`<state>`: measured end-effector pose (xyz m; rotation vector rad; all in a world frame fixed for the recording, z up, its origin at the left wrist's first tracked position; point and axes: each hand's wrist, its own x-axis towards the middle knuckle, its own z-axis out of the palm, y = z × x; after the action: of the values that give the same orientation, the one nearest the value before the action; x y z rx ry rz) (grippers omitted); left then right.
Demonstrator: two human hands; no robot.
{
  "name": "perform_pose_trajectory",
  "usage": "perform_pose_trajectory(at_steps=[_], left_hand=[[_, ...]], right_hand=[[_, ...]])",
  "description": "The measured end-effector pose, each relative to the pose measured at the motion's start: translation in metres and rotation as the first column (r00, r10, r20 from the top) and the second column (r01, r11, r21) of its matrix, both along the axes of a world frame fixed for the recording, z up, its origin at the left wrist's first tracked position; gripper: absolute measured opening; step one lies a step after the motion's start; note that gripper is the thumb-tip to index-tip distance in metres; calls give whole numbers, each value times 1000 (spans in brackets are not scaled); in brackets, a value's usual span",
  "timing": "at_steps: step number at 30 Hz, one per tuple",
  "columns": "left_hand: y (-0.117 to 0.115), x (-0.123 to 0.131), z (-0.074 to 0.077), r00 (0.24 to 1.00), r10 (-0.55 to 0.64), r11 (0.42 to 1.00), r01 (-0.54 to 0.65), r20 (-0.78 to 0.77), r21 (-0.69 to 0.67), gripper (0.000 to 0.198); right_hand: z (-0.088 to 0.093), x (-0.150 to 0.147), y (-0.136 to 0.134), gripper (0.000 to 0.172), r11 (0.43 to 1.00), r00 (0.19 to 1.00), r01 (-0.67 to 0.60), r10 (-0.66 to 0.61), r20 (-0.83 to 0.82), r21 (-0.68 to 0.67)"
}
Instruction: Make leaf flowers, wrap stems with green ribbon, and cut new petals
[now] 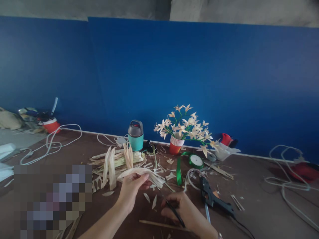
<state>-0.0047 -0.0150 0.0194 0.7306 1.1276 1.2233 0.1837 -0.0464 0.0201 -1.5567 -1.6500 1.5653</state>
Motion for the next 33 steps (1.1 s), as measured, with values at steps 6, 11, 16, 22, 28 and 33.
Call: perform_pose_trajectory(at_steps=[6,11,16,22,28,33], left_hand=[[-1,2,0,999,22,1000,-21,47,-22,29],[-1,4,-1,996,21,999,-18,84,-41,29],[-3,4,0,993,6,999,-2,115,-37,26],[2,-2,1,999,40,999,-41,31,20,22],[10,-13,6,989,136,985,-127,-62,120,23],[10,-13,9,989,64,992,-49,-131,119,22]], right_hand=[[3,-3,-1,22,1000,1000,11,-11,6,-4],[1,-4,-1,22,1000,999,25,-25,20,-6],[-1,-4,-1,18,1000,999,23,-23,26,0],[-2,1,-1,22,998,1000,1,-1,10,-59],[-3,7,-3,25,994,998,-55,52,-36,-90],[-4,6,-3,30,995,999,-28,25,-36,-91]])
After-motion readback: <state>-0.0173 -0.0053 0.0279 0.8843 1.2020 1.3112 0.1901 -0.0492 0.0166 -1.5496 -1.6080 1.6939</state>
